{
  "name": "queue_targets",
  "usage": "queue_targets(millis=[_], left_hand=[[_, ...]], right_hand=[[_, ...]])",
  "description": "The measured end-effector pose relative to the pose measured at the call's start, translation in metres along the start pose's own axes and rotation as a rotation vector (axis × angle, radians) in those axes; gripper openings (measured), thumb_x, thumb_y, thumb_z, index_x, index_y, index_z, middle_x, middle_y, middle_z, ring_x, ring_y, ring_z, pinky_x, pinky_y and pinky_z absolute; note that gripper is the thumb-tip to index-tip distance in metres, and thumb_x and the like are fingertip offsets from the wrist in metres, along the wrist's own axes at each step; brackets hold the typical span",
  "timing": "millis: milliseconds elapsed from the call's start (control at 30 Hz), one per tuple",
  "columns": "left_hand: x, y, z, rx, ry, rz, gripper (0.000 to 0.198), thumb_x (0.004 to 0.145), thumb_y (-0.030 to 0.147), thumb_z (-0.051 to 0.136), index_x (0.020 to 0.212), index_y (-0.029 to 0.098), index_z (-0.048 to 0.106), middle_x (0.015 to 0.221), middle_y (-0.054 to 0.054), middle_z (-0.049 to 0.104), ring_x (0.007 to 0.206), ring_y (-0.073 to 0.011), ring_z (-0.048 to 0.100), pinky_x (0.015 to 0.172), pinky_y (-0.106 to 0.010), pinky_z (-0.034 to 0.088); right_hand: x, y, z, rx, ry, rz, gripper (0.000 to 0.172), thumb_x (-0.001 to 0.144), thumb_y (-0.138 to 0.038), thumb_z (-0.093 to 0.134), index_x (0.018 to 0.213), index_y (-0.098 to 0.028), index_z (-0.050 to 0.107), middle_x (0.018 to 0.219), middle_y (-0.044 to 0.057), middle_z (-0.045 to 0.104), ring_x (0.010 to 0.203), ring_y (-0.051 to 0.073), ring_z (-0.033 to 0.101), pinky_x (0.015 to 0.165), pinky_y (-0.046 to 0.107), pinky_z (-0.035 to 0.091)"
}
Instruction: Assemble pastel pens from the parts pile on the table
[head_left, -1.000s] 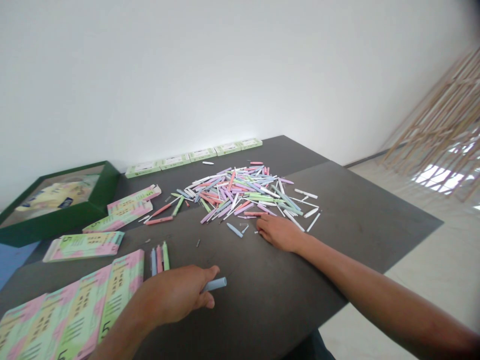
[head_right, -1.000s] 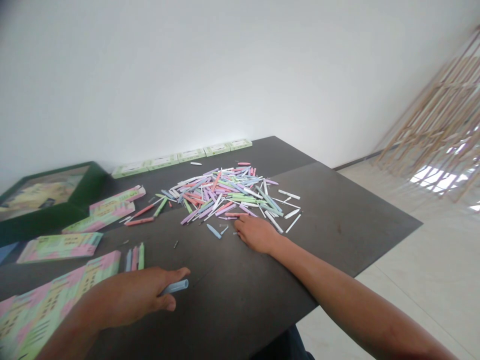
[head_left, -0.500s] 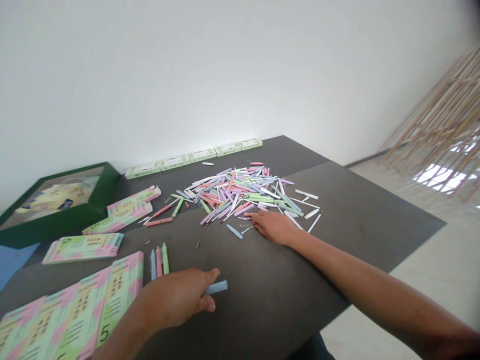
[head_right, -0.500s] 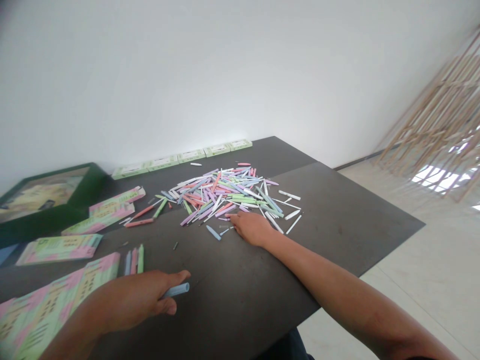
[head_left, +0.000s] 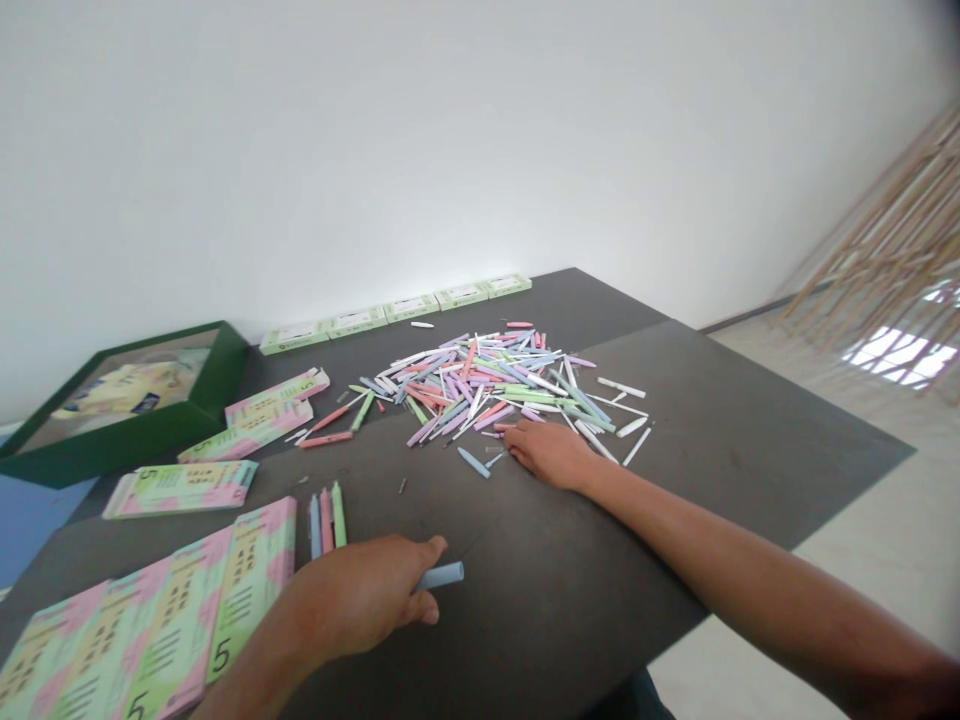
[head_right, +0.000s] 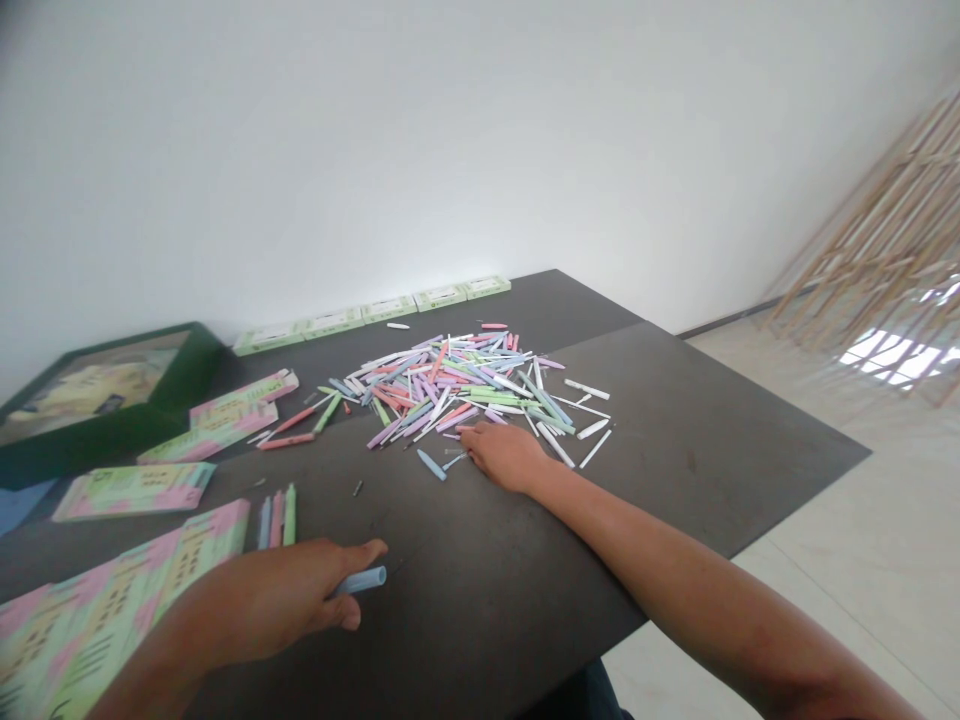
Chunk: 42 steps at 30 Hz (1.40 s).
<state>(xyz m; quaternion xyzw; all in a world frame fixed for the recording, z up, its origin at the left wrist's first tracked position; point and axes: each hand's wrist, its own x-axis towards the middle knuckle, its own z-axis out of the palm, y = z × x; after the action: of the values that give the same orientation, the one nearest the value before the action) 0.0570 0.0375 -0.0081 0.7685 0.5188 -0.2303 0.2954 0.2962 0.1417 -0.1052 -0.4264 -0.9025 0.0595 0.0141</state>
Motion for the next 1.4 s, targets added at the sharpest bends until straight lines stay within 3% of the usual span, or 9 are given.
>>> queue_targets(millis=[267, 733, 967, 1233, 1400], left_hand=[[0.001, -0.003, 0.003, 0.002, 0.001, 0.003, 0.057, 0.076, 0.034, 0.052, 0.131, 0.021, 0.047, 0.103, -0.009, 0.068, 0.091, -0.0285, 0.063, 0.073, -0.033, 0.046], [-0.003, 0.003, 0.001, 0.021, -0.003, -0.004, 0.057, 0.077, 0.032, 0.051, 0.133, 0.021, 0.044, 0.104, -0.010, 0.067, 0.092, -0.0287, 0.063, 0.073, -0.034, 0.046], [-0.003, 0.001, 0.001, 0.007, 0.002, -0.002, 0.058, 0.077, 0.034, 0.052, 0.133, 0.020, 0.044, 0.104, -0.011, 0.067, 0.093, -0.0309, 0.062, 0.072, -0.036, 0.046], [-0.004, 0.001, 0.001, 0.025, 0.014, 0.006, 0.054, 0.079, 0.034, 0.051, 0.131, 0.023, 0.047, 0.103, -0.011, 0.067, 0.093, -0.0314, 0.062, 0.070, -0.036, 0.046], [-0.005, 0.003, -0.002, 0.038, -0.014, -0.021, 0.055, 0.079, 0.035, 0.052, 0.132, 0.022, 0.045, 0.105, -0.011, 0.066, 0.094, -0.0300, 0.062, 0.072, -0.035, 0.046]], right_hand=[[0.000, 0.002, 0.004, -0.002, 0.041, -0.016, 0.030, 0.091, -0.027, 0.036, 0.116, -0.019, 0.051, 0.102, 0.009, 0.058, 0.090, 0.020, 0.057, 0.074, 0.030, 0.041], [0.004, -0.005, 0.005, 0.035, 0.048, -0.098, 0.019, 0.090, -0.021, 0.038, 0.098, -0.016, 0.055, 0.106, 0.011, 0.055, 0.100, 0.019, 0.053, 0.084, 0.031, 0.039], [0.003, -0.003, 0.005, 0.018, 0.066, -0.109, 0.018, 0.089, -0.021, 0.039, 0.098, -0.015, 0.054, 0.101, 0.010, 0.055, 0.094, 0.019, 0.053, 0.080, 0.031, 0.040], [0.008, -0.012, 0.003, -0.052, 0.022, -0.197, 0.019, 0.089, -0.028, 0.042, 0.097, -0.018, 0.055, 0.097, 0.009, 0.052, 0.088, 0.020, 0.052, 0.074, 0.030, 0.038], [0.011, -0.008, 0.011, -0.023, 0.072, -0.276, 0.018, 0.090, -0.026, 0.040, 0.094, -0.018, 0.056, 0.092, 0.008, 0.052, 0.087, 0.019, 0.049, 0.075, 0.030, 0.037]])
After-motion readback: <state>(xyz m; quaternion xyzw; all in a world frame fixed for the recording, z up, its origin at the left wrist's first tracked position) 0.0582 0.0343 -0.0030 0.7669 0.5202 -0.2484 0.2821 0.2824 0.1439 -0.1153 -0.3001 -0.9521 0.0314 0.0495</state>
